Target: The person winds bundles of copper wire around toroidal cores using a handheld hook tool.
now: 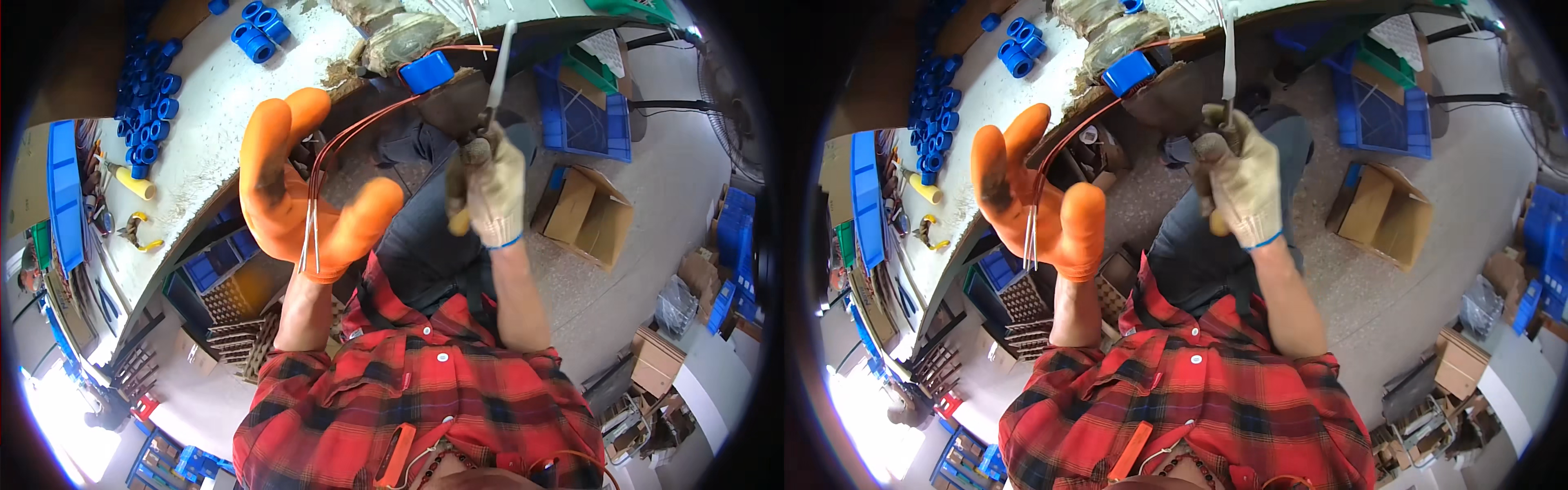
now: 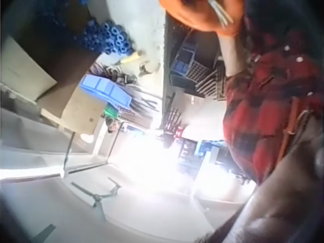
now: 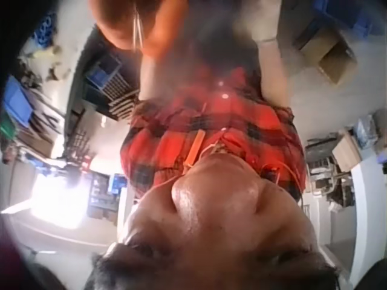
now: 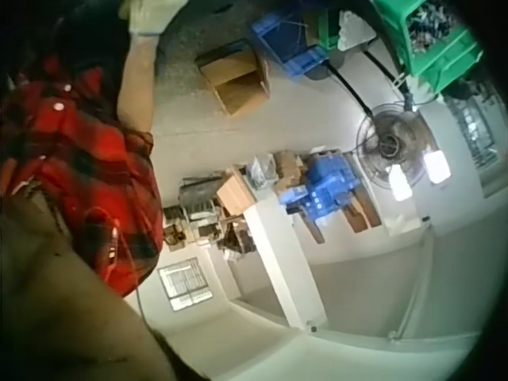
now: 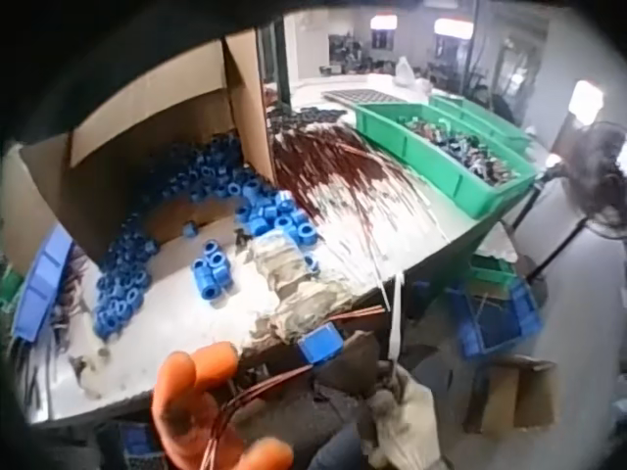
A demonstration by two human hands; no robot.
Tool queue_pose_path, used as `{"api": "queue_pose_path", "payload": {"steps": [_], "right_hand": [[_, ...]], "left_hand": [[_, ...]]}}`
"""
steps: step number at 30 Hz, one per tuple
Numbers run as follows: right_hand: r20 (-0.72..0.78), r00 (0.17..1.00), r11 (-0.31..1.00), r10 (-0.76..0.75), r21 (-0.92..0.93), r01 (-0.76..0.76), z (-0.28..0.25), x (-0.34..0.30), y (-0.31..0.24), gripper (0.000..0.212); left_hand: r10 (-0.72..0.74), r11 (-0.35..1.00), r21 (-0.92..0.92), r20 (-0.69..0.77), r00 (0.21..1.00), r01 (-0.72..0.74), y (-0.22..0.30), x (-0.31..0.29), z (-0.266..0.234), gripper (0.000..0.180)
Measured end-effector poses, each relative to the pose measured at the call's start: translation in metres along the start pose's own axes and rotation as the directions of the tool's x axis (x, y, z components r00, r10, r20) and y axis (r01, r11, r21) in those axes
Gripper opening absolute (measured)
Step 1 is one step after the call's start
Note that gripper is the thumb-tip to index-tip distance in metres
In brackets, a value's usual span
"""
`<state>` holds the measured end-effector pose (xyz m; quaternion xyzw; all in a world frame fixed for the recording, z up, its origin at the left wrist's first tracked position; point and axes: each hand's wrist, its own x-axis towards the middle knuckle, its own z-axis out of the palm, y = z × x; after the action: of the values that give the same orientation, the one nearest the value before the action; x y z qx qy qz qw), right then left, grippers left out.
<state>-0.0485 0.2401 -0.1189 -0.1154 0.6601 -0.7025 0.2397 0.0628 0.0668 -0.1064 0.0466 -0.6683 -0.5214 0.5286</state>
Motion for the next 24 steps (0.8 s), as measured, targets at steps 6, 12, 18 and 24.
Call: {"api": "queue_pose_path", "payload": {"steps": [6, 12, 18, 24], "right_hand": [[-0.244, 0.956, 0.982, 0.162, 0.135, -0.132, -0.012, -0.038, -0.027, 0.037], [0.017, 0.986, 0.494, -0.164, -0.864, 0.097, -0.036, -0.080, -0.075, 0.022], [0.100, 0.948, 0.132, -0.303, -0.980, 0.146, 0.029, -0.039, -0.121, 0.017], [0.131, 0.931, 0.154, -0.340, -0.969, 0.192, 0.013, -0.040, -0.119, 0.018]], "left_hand": [[0.547, 0.738, 0.447, 0.042, 0.836, -0.506, -0.037, 0.102, 0.011, 0.039], [0.526, 0.815, -0.210, -0.121, 0.842, -0.540, -0.073, 0.176, 0.072, 0.014], [-0.036, 0.995, -0.080, 0.216, 0.976, 0.055, -0.015, 0.163, 0.077, 0.042], [0.280, 0.923, -0.332, 0.238, 0.930, -0.193, -0.043, 0.178, 0.082, 0.039]]}}
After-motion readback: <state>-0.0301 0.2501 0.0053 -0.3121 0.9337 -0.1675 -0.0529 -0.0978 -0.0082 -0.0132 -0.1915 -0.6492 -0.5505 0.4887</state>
